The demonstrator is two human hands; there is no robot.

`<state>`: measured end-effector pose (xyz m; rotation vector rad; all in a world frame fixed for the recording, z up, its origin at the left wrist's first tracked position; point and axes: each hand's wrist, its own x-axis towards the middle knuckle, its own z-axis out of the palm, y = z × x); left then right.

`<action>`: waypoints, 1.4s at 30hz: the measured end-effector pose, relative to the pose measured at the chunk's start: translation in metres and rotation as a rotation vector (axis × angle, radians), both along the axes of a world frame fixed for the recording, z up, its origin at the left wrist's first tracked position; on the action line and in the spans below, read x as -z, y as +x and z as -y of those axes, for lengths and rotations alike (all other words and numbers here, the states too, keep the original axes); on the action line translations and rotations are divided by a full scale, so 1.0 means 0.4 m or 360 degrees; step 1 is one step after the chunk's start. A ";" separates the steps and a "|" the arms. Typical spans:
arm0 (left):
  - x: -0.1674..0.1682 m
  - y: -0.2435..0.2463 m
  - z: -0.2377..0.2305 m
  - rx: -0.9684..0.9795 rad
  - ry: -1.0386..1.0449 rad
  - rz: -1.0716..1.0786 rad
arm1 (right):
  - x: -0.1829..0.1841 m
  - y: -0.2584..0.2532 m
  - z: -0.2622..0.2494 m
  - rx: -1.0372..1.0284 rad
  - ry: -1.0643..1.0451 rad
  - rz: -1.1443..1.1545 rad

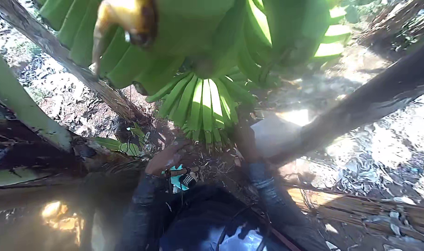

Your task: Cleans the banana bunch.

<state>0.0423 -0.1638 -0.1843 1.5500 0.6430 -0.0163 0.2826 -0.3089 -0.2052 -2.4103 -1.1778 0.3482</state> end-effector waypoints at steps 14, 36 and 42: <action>0.147 0.146 0.087 -0.0483 -0.1014 0.0536 | -0.129 0.113 0.126 -0.0632 -0.0452 -0.0463; 0.353 0.234 0.116 -0.0514 -0.0375 0.0030 | 0.056 0.283 -0.059 -0.1165 -0.0425 0.0065; 0.268 0.097 -0.064 0.0454 0.0656 -0.0653 | -0.065 0.163 0.020 -0.0644 -0.0409 -0.0621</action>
